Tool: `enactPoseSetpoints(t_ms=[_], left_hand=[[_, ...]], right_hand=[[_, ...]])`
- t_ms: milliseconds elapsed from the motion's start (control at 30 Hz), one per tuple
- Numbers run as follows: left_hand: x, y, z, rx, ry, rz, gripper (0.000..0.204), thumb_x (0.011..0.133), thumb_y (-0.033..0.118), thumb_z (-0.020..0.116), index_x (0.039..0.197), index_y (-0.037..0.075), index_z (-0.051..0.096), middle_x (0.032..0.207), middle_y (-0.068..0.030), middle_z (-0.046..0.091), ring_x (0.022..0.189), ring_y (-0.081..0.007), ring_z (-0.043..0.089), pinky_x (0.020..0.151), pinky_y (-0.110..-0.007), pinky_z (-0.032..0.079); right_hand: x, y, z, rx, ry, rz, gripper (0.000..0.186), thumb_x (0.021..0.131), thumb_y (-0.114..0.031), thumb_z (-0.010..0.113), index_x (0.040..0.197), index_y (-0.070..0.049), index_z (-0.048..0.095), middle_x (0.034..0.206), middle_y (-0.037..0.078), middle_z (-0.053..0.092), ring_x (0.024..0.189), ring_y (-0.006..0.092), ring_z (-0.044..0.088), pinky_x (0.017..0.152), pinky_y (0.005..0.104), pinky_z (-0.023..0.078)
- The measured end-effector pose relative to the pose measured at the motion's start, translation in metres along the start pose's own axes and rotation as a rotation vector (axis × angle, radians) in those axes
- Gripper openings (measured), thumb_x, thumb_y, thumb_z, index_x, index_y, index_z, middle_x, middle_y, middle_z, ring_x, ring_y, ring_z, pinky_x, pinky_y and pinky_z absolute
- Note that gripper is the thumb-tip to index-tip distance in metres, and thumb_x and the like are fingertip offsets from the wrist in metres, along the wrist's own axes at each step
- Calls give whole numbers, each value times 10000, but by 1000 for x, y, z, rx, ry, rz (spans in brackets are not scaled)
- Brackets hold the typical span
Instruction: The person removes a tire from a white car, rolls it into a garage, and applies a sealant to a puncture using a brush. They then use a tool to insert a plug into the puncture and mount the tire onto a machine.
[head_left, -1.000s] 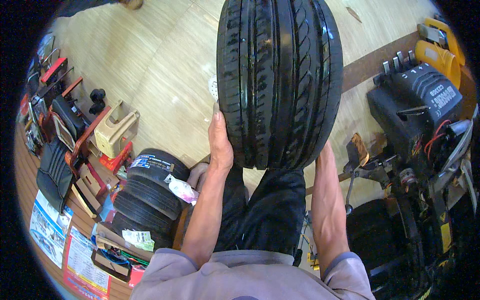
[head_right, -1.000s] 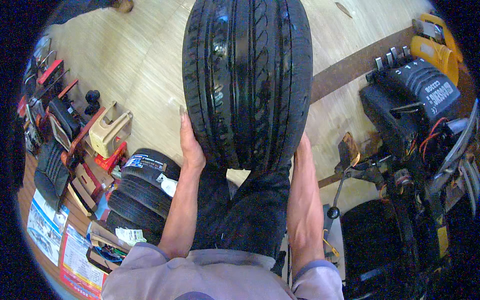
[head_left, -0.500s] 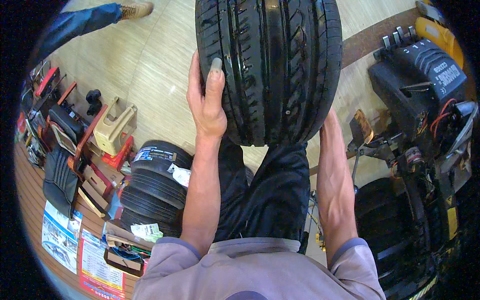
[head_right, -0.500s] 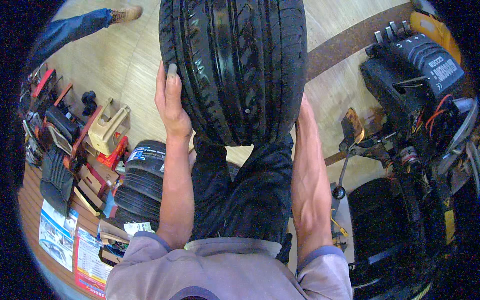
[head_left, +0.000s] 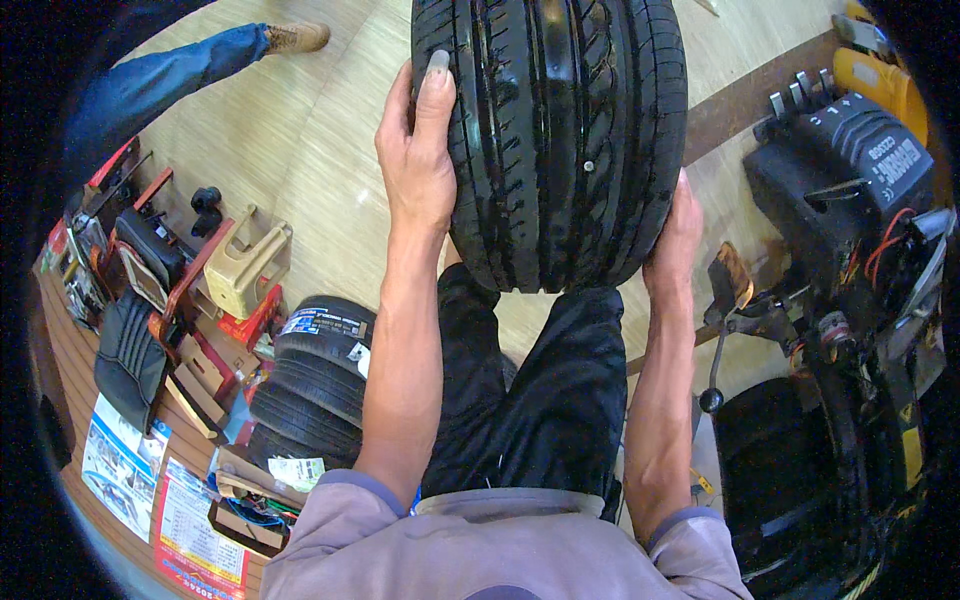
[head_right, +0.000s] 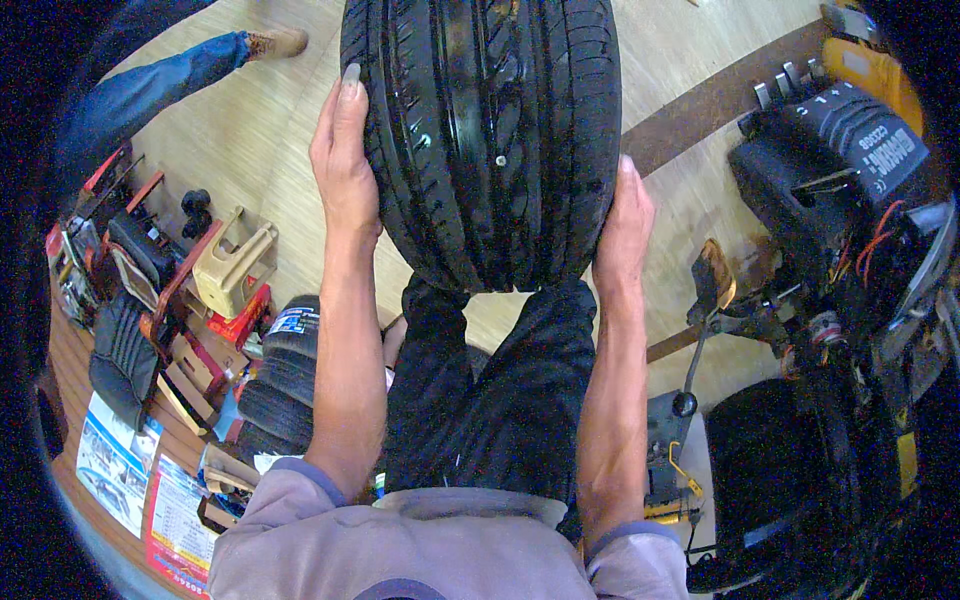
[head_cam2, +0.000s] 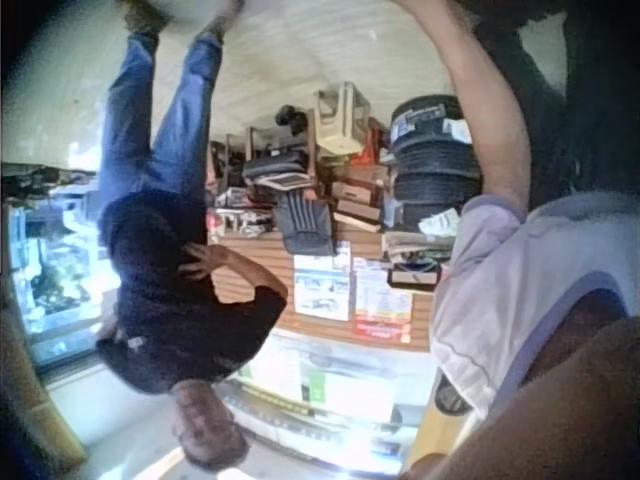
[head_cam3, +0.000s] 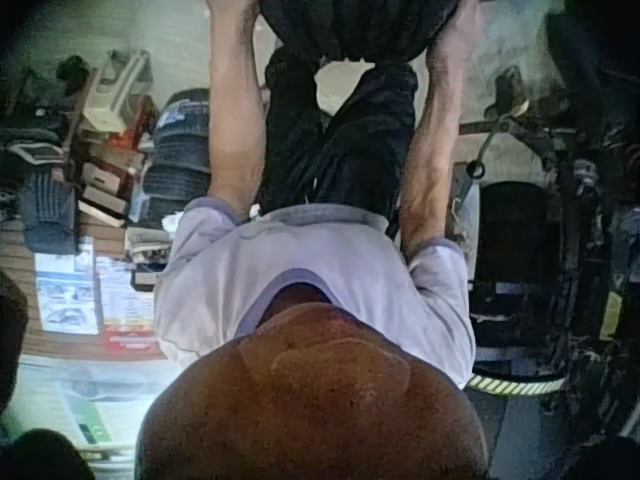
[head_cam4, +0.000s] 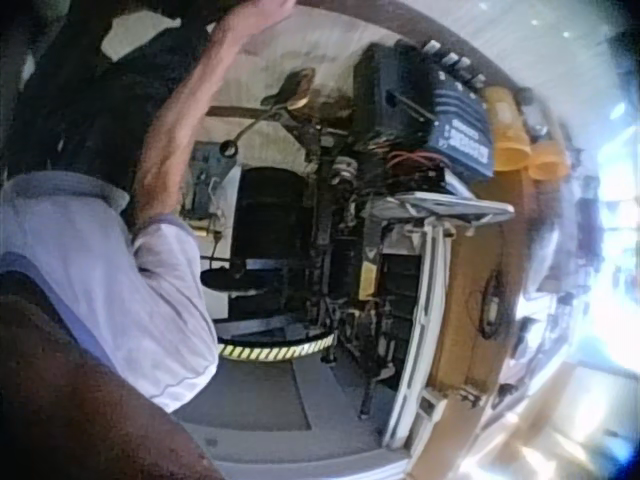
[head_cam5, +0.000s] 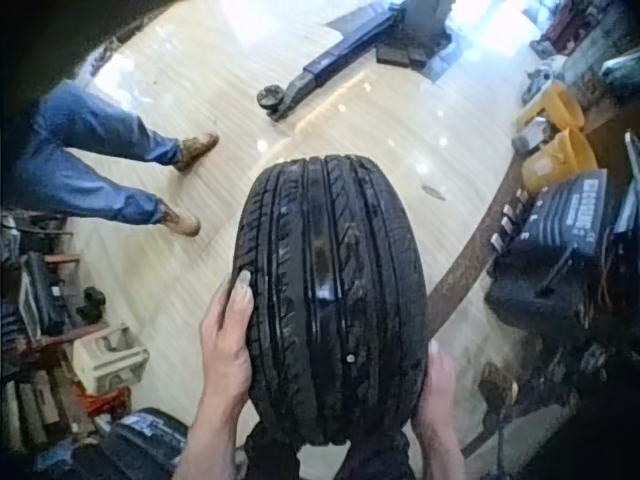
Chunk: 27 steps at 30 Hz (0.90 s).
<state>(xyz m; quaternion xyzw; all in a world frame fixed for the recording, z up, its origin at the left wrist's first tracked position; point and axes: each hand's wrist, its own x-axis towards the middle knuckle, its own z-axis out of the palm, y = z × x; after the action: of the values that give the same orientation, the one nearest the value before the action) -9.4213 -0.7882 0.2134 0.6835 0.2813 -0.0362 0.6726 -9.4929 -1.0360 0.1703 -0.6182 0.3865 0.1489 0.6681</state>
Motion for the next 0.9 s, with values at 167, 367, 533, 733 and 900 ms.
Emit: enactPoseSetpoints(t_ms=[167,367,533,733,900], left_hand=[[19,-3,3,73,61,94,686,1023,454,680,1412,-100,566,1252,-155,679,1095,-167,624,959,-295,501],[23,8,9,374,204,328,542,998,363,718,1318,-69,644,1259,-227,687,1137,-289,668,1008,-370,513],[-19,11,31,857,178,740,408,928,254,764,1271,40,707,1390,-218,616,1302,-394,555,1131,-464,406],[-51,-4,57,1040,129,762,503,928,399,728,1376,174,683,1527,-196,514,1438,-418,424,1188,-629,229],[-48,7,92,1183,106,848,485,915,415,713,1343,188,695,1492,-185,554,1397,-418,469,1159,-601,338]], right_hand=[[-19,-14,15,-183,39,-195,622,1143,-451,334,1379,56,606,1255,154,700,1118,226,651,1015,367,482],[-29,-33,48,-413,232,-418,654,1125,-478,349,1447,54,554,1322,229,680,1219,326,650,1049,401,477],[-18,-30,44,-414,191,-448,641,1121,-472,376,1442,52,558,1286,248,697,1208,339,665,1040,419,490],[-10,-43,62,-385,230,-437,576,1110,-437,437,1389,41,600,1214,278,716,1139,400,700,970,455,527],[11,-47,31,-464,331,-438,538,1080,-481,481,1211,7,667,1076,294,707,1015,470,680,860,522,537]])
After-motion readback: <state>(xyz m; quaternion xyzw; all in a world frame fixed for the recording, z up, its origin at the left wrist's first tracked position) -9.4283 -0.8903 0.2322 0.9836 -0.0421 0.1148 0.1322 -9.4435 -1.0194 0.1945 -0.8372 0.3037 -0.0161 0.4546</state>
